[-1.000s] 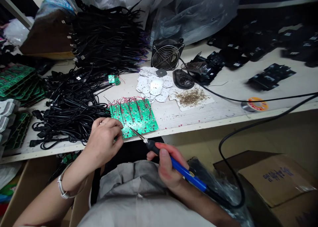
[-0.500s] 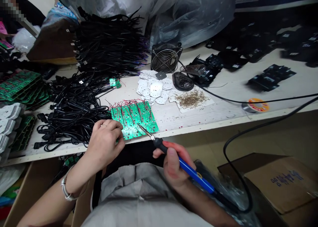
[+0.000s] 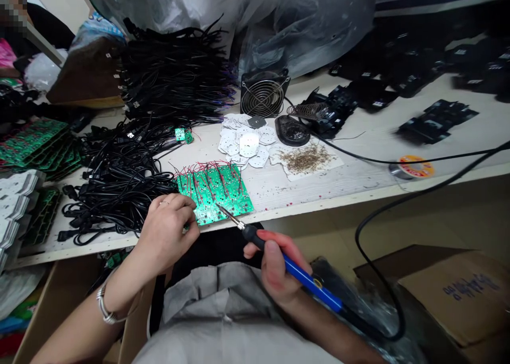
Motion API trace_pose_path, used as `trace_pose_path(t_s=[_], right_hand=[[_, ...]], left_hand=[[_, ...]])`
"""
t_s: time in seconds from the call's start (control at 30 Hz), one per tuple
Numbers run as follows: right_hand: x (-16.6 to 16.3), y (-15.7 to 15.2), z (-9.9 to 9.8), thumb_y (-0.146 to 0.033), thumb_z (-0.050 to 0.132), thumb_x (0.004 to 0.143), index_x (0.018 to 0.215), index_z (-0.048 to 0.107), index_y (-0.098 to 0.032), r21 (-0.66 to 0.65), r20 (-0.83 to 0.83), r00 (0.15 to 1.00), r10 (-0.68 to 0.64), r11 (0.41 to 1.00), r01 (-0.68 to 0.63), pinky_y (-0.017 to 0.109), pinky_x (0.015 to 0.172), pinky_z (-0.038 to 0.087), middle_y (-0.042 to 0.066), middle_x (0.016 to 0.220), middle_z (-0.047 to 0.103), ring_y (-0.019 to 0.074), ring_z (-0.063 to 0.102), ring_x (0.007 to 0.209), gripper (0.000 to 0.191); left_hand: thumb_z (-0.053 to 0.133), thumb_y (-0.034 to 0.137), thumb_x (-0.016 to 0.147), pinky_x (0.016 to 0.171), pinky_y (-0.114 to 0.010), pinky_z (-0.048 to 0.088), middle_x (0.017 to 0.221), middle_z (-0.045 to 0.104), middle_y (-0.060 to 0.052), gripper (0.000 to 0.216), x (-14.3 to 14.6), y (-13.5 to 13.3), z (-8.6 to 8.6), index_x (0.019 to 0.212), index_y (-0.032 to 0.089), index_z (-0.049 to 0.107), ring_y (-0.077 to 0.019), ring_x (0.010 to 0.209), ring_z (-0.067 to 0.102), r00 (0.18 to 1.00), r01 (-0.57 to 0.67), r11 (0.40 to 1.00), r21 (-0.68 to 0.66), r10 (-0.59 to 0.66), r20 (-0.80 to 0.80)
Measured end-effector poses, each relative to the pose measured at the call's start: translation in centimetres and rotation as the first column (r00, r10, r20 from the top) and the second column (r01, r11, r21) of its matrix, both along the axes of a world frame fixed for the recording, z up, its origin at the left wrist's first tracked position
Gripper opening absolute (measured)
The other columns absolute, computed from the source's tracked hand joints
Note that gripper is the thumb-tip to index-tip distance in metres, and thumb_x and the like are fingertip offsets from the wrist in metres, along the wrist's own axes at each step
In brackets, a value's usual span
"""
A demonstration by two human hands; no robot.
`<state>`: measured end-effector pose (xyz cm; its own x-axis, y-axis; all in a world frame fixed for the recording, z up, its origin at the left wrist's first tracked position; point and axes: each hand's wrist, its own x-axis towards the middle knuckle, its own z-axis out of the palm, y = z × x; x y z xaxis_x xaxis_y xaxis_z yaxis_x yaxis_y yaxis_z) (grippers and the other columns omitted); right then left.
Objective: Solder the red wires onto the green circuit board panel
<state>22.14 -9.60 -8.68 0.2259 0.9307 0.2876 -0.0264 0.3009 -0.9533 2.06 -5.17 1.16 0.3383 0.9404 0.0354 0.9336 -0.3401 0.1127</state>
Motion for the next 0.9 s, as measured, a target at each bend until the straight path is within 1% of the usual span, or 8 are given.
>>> trace_pose_path(t_s=[0.07,0.17,0.27,0.37,0.43,0.77,0.9], right_hand=[[-0.2,-0.2,0.1,-0.032,0.051,0.094,0.096,0.064,-0.022,0.024,0.035,0.999,0.017,1.000,-0.018,0.029,0.056,0.057,-0.003,0.059,0.068,0.0131,0.064,0.047,0.017],[-0.4,-0.2,0.9,-0.023,0.051,0.093,0.097,0.063,-0.023,0.113,0.108,0.993,0.052,0.991,-0.064,0.029,0.058,0.058,-0.004,0.058,0.067,0.0135,0.065,0.050,0.013],[-0.6,-0.1,2.0,-0.014,0.052,0.089,0.100,0.062,-0.023,0.192,0.223,0.971,0.087,0.973,-0.132,0.027,0.058,0.057,-0.004,0.060,0.069,0.0131,0.066,0.054,0.017],[-0.7,0.1,2.5,-0.011,0.052,0.087,0.100,0.061,-0.023,0.256,0.283,0.956,0.074,0.955,-0.150,0.024,0.057,0.056,-0.004,0.061,0.069,0.0120,0.065,0.053,0.019],[-0.8,0.2,2.4,-0.012,0.052,0.087,0.099,0.060,-0.023,0.266,0.283,0.957,0.067,0.953,-0.146,0.024,0.056,0.055,-0.004,0.060,0.068,0.0118,0.064,0.052,0.019],[-1.1,0.0,2.7,-0.009,0.051,0.087,0.101,0.059,-0.023,0.213,0.267,0.959,0.091,0.965,-0.150,0.023,0.054,0.055,-0.004,0.062,0.070,0.0119,0.066,0.052,0.021],[-1.2,0.1,2.4,-0.009,0.051,0.086,0.101,0.060,-0.022,0.252,0.277,0.958,0.080,0.956,-0.152,0.024,0.056,0.056,-0.003,0.061,0.069,0.0121,0.064,0.052,0.022]], left_hand=[[0.051,0.016,0.082,0.088,-0.045,0.042,0.092,0.070,-0.006,0.019,0.0,0.0,0.0,0.067,0.017,0.064,-0.0233,0.092,0.063,1.000,-0.006,1.000,-0.003,0.006,0.009],[0.051,0.017,0.082,0.088,-0.046,0.042,0.094,0.070,-0.006,0.020,0.0,0.0,0.0,0.067,0.017,0.064,-0.0240,0.093,0.062,1.000,-0.013,1.000,-0.013,0.013,0.007],[0.050,0.017,0.082,0.088,-0.046,0.041,0.094,0.070,-0.006,0.020,0.0,0.0,0.1,0.068,0.017,0.065,-0.0238,0.093,0.062,1.000,-0.013,1.000,-0.022,0.013,0.001],[0.050,0.017,0.082,0.088,-0.046,0.041,0.094,0.069,-0.006,0.021,0.0,0.1,0.2,0.068,0.017,0.065,-0.0238,0.093,0.061,1.000,-0.003,1.000,-0.022,0.003,0.003],[0.050,0.016,0.082,0.087,-0.046,0.041,0.095,0.069,-0.006,0.022,0.0,0.2,0.2,0.067,0.017,0.065,-0.0240,0.093,0.061,1.000,0.002,1.000,-0.022,-0.002,0.004],[0.049,0.016,0.082,0.088,-0.047,0.040,0.096,0.069,-0.006,0.022,-0.3,0.4,0.2,0.066,0.017,0.065,-0.0233,0.093,0.060,1.000,0.016,0.998,-0.056,-0.014,0.024],[0.049,0.016,0.082,0.088,-0.046,0.040,0.096,0.069,-0.006,0.022,-0.2,0.4,0.1,0.066,0.018,0.065,-0.0235,0.093,0.060,1.000,0.017,0.999,-0.046,-0.017,0.009]])
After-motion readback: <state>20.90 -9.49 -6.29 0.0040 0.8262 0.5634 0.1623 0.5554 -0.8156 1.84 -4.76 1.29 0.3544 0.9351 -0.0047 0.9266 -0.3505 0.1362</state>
